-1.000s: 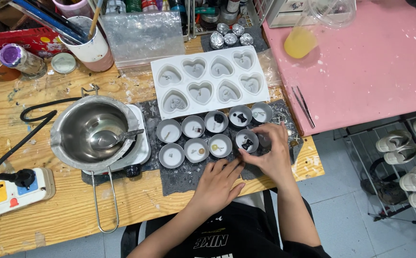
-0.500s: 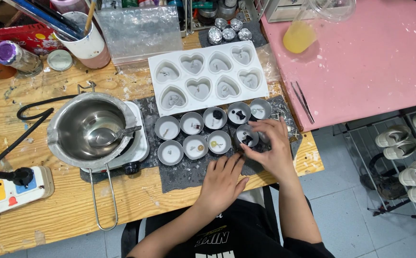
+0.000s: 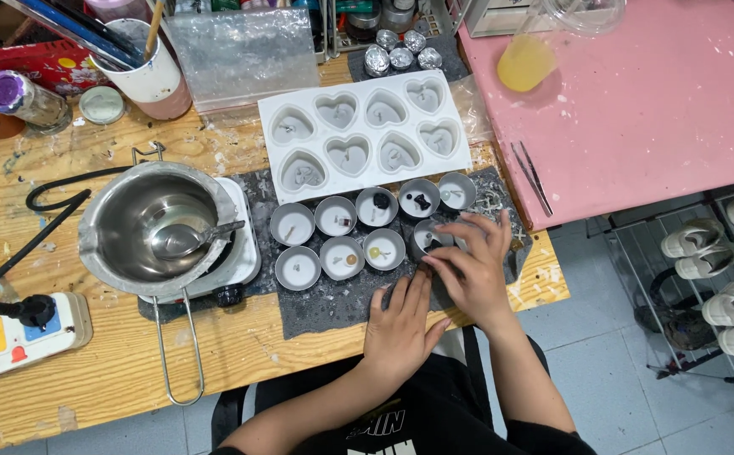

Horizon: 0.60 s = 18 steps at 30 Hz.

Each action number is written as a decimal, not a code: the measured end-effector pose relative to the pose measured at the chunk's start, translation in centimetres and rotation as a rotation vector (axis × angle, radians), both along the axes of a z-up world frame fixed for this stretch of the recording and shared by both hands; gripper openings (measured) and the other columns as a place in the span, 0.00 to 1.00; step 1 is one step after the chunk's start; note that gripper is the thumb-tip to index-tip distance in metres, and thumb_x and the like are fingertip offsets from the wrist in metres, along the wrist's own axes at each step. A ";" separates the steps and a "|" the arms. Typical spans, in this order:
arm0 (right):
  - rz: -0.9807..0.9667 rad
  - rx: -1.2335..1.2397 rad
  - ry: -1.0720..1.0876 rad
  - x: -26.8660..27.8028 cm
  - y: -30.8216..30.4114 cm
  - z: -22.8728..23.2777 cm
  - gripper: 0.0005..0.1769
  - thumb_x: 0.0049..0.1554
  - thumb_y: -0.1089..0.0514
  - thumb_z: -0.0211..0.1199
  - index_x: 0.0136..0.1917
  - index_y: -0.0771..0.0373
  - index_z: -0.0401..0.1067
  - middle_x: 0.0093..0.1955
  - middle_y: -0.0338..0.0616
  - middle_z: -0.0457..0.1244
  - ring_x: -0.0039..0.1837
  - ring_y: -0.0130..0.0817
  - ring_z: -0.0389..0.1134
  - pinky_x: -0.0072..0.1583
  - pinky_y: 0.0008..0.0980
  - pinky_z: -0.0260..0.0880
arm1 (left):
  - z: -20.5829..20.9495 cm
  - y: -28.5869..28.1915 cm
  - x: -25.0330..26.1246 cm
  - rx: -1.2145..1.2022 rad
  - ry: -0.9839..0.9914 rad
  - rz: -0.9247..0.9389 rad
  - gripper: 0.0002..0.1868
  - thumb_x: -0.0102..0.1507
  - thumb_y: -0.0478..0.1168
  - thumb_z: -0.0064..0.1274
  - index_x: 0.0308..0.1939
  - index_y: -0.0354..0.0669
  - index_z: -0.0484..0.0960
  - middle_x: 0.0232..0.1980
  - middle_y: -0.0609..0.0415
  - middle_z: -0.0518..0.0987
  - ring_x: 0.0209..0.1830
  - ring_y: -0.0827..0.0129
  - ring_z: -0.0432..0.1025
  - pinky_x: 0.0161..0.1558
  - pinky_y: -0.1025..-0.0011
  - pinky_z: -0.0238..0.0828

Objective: Preparing candle molds by placing wicks and decorative items into cups and heart-shaped molds.

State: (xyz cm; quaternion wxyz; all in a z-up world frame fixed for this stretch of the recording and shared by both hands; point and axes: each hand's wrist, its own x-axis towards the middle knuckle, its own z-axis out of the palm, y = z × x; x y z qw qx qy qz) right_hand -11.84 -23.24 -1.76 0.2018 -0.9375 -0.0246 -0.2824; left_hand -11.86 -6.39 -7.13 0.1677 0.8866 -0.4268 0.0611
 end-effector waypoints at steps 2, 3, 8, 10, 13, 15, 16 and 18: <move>-0.005 0.039 0.016 0.1 -0.3 0.3 0.07 0.49 0.57 0.75 0.40 0.56 0.79 0.60 0.38 0.66 0.73 0.49 0.59 0.79 0.63 0.37 | 0.2 0.0 0.0 -0.003 -0.001 -0.004 0.40 0.68 0.64 0.40 0.70 0.34 0.68 0.74 0.50 0.66 0.70 0.62 0.60 0.67 0.55 0.49; -0.010 0.078 0.032 0.1 -0.4 0.5 0.06 0.49 0.58 0.75 0.40 0.56 0.78 0.60 0.39 0.66 0.73 0.49 0.58 0.79 0.62 0.37 | 0.4 0.0 0.1 -0.007 -0.002 -0.008 0.41 0.68 0.64 0.39 0.71 0.33 0.67 0.75 0.49 0.65 0.69 0.62 0.60 0.67 0.54 0.48; -0.006 0.194 0.046 0.5 -1.5 0.9 0.06 0.50 0.58 0.74 0.41 0.57 0.78 0.61 0.40 0.66 0.75 0.50 0.58 0.79 0.59 0.41 | -0.5 -0.3 -0.2 0.021 0.001 -0.013 0.43 0.68 0.66 0.36 0.73 0.32 0.65 0.76 0.47 0.64 0.70 0.61 0.60 0.68 0.53 0.48; -0.008 0.221 0.043 0.5 -1.9 1.1 0.07 0.50 0.58 0.74 0.41 0.58 0.78 0.61 0.41 0.66 0.76 0.50 0.58 0.79 0.58 0.43 | -0.6 -0.4 -0.3 0.043 -0.004 -0.012 0.44 0.68 0.66 0.36 0.74 0.32 0.64 0.76 0.46 0.64 0.70 0.60 0.60 0.68 0.53 0.48; -0.015 0.284 0.034 0.7 -2.3 1.6 0.07 0.51 0.59 0.74 0.42 0.59 0.78 0.61 0.41 0.66 0.76 0.50 0.58 0.76 0.54 0.50 | -0.8 -0.5 -0.2 0.060 -0.016 -0.012 0.44 0.68 0.66 0.34 0.74 0.32 0.63 0.77 0.46 0.63 0.70 0.61 0.60 0.69 0.53 0.47; -0.013 0.327 -0.005 0.7 -2.7 1.8 0.07 0.52 0.60 0.75 0.42 0.58 0.78 0.61 0.41 0.66 0.77 0.50 0.57 0.76 0.52 0.54 | -0.8 -0.5 -0.3 0.062 -0.031 -0.004 0.43 0.70 0.66 0.33 0.74 0.32 0.63 0.77 0.45 0.63 0.71 0.62 0.60 0.71 0.52 0.45; -0.014 0.327 -0.006 0.6 -2.9 2.2 0.07 0.52 0.60 0.75 0.42 0.58 0.78 0.61 0.41 0.66 0.77 0.50 0.57 0.76 0.52 0.54 | -0.8 -0.6 -0.3 0.062 -0.031 -0.005 0.43 0.70 0.66 0.33 0.74 0.32 0.63 0.77 0.45 0.63 0.71 0.62 0.60 0.71 0.52 0.45; -0.003 0.370 -0.093 0.5 -3.1 3.1 0.07 0.52 0.60 0.75 0.43 0.57 0.78 0.61 0.40 0.65 0.77 0.48 0.57 0.78 0.50 0.54 | -0.7 -0.5 -0.5 0.051 -0.010 0.005 0.43 0.69 0.65 0.36 0.73 0.31 0.64 0.76 0.45 0.63 0.70 0.61 0.60 0.73 0.51 0.43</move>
